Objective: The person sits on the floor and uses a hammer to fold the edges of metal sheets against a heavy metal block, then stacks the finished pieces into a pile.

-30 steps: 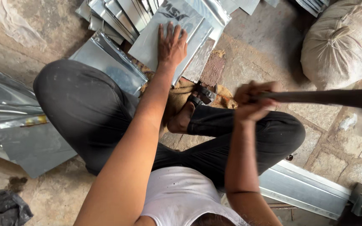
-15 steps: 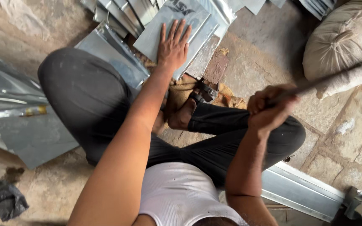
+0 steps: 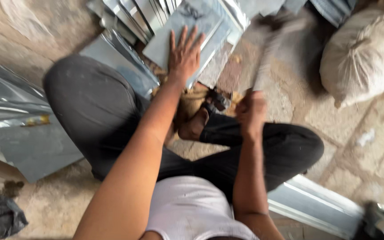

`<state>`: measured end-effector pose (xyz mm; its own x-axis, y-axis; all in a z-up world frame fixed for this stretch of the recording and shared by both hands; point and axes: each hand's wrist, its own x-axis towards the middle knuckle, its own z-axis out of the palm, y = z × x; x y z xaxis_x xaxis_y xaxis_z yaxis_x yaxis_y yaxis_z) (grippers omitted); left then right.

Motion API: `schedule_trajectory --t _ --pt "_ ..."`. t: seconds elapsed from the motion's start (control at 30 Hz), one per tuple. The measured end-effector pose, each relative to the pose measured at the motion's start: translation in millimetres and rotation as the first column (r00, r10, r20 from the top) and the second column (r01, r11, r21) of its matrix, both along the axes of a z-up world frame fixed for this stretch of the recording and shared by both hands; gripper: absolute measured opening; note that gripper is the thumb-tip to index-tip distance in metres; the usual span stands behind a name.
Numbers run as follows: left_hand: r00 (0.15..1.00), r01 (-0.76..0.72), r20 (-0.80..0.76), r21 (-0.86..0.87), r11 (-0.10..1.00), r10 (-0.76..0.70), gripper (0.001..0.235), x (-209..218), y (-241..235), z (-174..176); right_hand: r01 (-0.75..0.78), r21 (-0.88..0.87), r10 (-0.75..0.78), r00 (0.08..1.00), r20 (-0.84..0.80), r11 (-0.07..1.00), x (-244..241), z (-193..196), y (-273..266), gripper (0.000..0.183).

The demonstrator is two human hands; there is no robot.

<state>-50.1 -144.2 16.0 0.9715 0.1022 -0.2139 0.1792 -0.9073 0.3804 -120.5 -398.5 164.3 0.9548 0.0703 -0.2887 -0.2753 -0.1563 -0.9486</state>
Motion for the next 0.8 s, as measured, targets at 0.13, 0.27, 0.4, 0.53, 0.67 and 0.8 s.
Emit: schedule_trajectory --t 0.13,0.27,0.4,0.53,0.67,0.8 --pt "0.999 -0.022 0.033 -0.01 1.0 0.022 0.057 9.0 -1.6 -10.6 -0.09 0.236 -0.034 0.879 0.475 0.968 5.8 76.9 -4.7 0.054" --pt "0.999 -0.032 -0.024 -0.021 0.999 0.032 0.057 15.5 -1.6 -11.3 -0.103 0.307 -0.138 0.731 0.669 0.946 16.3 51.6 -3.4 0.05" --pt "0.999 -0.034 0.018 -0.013 0.999 0.035 0.059 13.3 -4.6 -14.8 0.099 -0.466 -0.01 0.982 0.19 0.879 -9.1 -62.2 14.4 0.053" --pt "1.0 -0.025 0.005 0.009 1.0 0.025 0.06 10.7 -5.2 -2.1 -0.083 -0.173 0.042 0.973 -0.227 0.981 -14.8 -53.9 26.6 0.044" --pt "0.999 -0.043 0.001 -0.011 0.999 0.043 0.059 12.6 -0.7 -1.4 0.001 0.236 0.009 0.999 -0.04 0.972 -11.4 33.5 12.8 0.049" --pt "0.998 -0.051 -0.027 -0.035 0.998 0.05 0.059 15.2 -3.3 0.4 -0.164 0.206 0.04 0.864 0.502 0.965 4.5 77.1 -1.7 0.052"
